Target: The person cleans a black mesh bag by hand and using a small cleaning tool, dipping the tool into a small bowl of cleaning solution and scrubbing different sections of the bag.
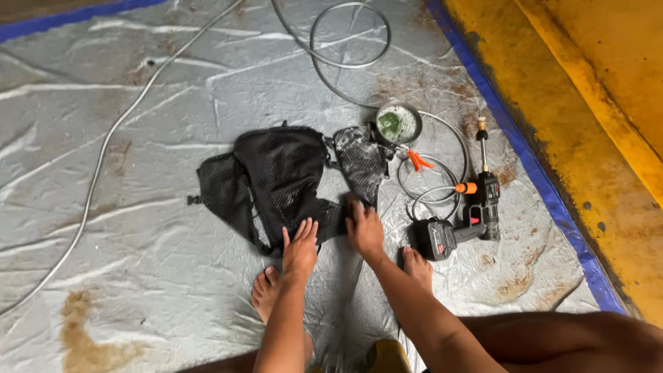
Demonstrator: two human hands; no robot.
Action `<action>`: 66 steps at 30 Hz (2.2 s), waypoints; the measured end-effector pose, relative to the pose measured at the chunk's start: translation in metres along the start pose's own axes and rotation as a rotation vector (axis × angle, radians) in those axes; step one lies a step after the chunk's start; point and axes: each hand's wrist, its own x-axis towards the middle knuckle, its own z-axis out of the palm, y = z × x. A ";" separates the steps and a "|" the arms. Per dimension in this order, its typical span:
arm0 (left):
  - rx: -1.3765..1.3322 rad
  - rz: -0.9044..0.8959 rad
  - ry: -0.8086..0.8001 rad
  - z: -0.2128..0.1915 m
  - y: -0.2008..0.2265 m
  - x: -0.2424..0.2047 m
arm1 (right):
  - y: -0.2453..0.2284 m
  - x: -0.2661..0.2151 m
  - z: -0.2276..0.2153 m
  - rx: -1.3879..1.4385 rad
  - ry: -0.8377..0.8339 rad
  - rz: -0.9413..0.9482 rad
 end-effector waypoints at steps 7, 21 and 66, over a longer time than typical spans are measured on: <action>0.005 -0.019 -0.133 -0.005 -0.004 0.005 | -0.019 -0.021 0.005 -0.034 -0.028 -0.418; 0.045 -0.031 -0.084 -0.011 -0.002 0.003 | -0.019 -0.028 -0.024 -0.085 -0.215 -0.541; 0.008 0.040 -0.269 -0.050 -0.033 0.030 | -0.034 -0.016 -0.015 0.119 0.025 0.175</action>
